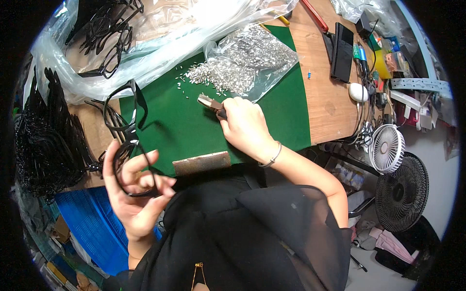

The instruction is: The person repeatedly picks up black eyeglass frames from a plastic bag and uses pliers to adjust the frame arms and hinges. The person places each adjusted frame back into the bag and continues the process with additional frames.

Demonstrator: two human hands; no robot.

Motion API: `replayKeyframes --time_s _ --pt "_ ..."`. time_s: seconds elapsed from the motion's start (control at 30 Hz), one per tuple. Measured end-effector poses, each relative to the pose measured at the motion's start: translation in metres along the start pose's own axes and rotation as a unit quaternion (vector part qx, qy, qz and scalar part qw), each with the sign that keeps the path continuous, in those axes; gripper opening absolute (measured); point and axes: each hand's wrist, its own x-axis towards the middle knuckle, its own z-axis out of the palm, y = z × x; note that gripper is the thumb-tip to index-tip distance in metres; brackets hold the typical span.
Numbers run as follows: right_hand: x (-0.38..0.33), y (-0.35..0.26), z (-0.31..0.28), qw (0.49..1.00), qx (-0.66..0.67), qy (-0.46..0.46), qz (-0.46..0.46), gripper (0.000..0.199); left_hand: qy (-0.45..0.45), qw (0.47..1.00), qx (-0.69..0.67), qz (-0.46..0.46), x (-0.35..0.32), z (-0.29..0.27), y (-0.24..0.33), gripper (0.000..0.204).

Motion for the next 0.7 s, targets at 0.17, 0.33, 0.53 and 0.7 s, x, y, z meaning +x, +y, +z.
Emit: replayKeyframes --time_s 0.17,0.33,0.53,0.7 --pt "-0.002 -0.008 0.004 0.999 -0.048 0.021 -0.009 0.016 -0.053 0.998 0.020 0.039 0.006 0.007 -0.014 0.092" --pt "-0.002 -0.004 0.001 0.997 -0.053 0.012 -0.056 0.015 -0.051 0.995 0.068 0.047 0.012 0.015 -0.026 0.089" --pt "-0.026 -0.054 -0.076 0.904 0.400 -0.147 0.020 0.014 -0.027 0.988 0.148 0.041 0.013 0.028 -0.031 0.091" --pt "-0.033 -0.058 -0.066 0.867 0.481 -0.119 0.053 0.015 0.003 0.982 0.181 0.055 0.012 0.037 -0.030 0.090"
